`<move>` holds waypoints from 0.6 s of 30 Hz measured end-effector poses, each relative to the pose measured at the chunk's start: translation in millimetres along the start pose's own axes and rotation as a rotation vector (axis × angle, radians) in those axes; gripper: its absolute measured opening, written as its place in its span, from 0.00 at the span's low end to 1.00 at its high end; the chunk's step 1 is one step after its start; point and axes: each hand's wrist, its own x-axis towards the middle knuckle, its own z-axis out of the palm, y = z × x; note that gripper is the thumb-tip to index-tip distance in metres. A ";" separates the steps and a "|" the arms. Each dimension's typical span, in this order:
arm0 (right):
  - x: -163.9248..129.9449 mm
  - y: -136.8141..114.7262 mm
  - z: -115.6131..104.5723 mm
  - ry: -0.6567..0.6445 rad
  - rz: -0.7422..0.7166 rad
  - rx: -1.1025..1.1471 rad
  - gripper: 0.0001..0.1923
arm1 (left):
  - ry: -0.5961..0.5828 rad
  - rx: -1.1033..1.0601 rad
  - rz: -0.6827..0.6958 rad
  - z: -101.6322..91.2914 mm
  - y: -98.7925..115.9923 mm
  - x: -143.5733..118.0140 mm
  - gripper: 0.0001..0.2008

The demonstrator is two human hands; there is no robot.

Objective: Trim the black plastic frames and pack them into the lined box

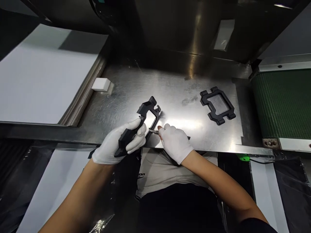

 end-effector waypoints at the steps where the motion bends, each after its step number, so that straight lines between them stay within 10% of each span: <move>1: 0.2 1.1 -1.5 0.004 0.017 -0.008 0.25 | 0.004 -0.003 -0.004 0.2 0.1 -0.2 0.27; 11: -0.6 25.7 2.1 0.182 0.269 0.050 0.22 | -0.001 -0.056 0.008 -6.6 -4.3 2.8 0.27; 18: 3.2 20.9 0.3 0.376 0.122 0.256 0.16 | -0.056 -0.218 0.154 -8.2 -14.7 -14.5 0.25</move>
